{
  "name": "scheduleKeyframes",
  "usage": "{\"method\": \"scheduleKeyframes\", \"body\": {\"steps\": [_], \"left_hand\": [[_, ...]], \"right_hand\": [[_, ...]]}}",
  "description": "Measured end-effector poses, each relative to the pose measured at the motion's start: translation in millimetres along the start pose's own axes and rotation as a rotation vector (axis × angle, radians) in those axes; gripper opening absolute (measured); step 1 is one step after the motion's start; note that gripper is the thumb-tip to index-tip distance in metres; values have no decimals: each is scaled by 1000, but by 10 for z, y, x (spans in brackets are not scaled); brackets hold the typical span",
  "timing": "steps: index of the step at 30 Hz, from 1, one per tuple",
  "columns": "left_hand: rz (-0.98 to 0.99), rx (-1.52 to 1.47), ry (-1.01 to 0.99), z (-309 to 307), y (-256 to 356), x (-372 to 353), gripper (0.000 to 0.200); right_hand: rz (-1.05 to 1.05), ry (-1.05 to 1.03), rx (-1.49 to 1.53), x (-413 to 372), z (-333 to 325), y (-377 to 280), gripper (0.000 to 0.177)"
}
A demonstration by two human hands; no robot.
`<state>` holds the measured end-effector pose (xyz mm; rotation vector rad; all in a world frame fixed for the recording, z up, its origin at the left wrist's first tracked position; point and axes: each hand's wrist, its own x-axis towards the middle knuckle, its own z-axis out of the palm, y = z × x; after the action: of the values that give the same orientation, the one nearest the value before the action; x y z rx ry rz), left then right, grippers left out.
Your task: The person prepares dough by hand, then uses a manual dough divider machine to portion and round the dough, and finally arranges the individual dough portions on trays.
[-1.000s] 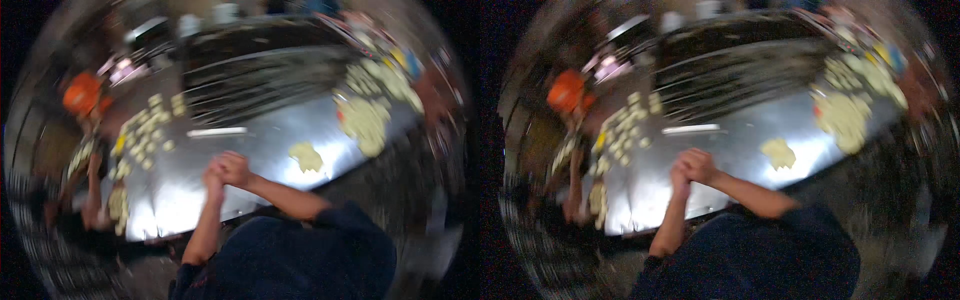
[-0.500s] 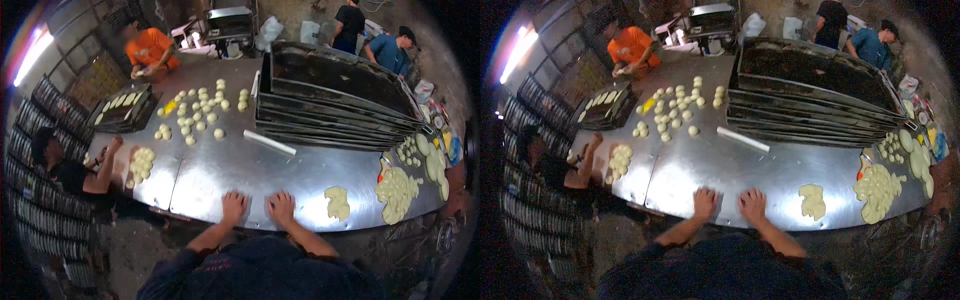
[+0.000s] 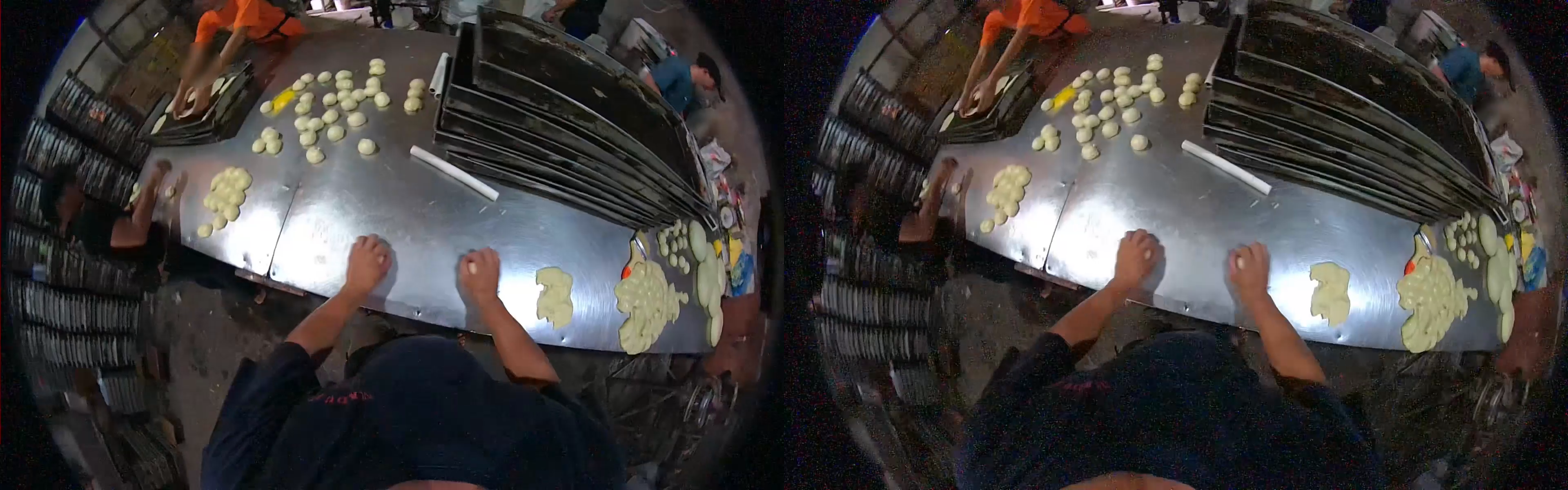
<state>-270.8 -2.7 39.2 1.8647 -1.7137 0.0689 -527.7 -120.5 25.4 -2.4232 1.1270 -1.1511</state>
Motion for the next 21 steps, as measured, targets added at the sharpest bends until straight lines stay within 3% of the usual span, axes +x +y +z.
{"method": "scheduleKeyframes", "body": {"steps": [1,2,4,5,7,9,10,12,13,15,16,17,18,19,20,21], "left_hand": [[31,53,31,-244,47,-123,13],[-76,33,19,-101,-138,-430,16],[-91,21,47,-155,71,-741,20],[-104,-42,44,-131,207,-830,13],[-115,-117,-104,-212,409,-760,10],[-167,-243,-325,-214,356,-632,13],[-155,-244,-314,-260,321,-582,13],[-89,-326,-242,-418,317,-614,12],[-5,-299,-267,-448,253,-690,19],[-37,-345,-259,-531,215,-768,21],[-79,-394,-252,-566,217,-810,25],[-111,-434,-198,-574,228,-798,27],[-114,-439,-229,-584,241,-787,27],[-239,-509,-213,-595,245,-749,28],[-360,-574,-198,-600,229,-673,29],[-458,-603,-217,-788,315,-441,26]], "right_hand": [[-142,-143,-163,-182,-191,13,11],[-290,-264,-333,-380,-374,-21,18],[-23,-103,-81,-579,-512,-417,17],[-24,-110,-88,-543,-429,-467,17],[791,-536,558,-361,-267,-521,18],[877,-526,892,577,-93,-551,25],[461,-444,1160,1127,-129,-680,41],[80,-174,1079,2228,-426,-1410,54],[31,-20,768,2613,-623,-1705,48],[-483,425,275,3403,-600,-1807,31],[-657,651,196,3788,-446,-1760,33],[-711,745,130,4129,-223,-1663,31],[-686,652,99,4301,-50,-1634,35],[-153,151,-28,4352,74,-1504,57],[15,29,-115,4289,213,-1452,66],[-209,260,-30,4121,509,-1284,45]]}}
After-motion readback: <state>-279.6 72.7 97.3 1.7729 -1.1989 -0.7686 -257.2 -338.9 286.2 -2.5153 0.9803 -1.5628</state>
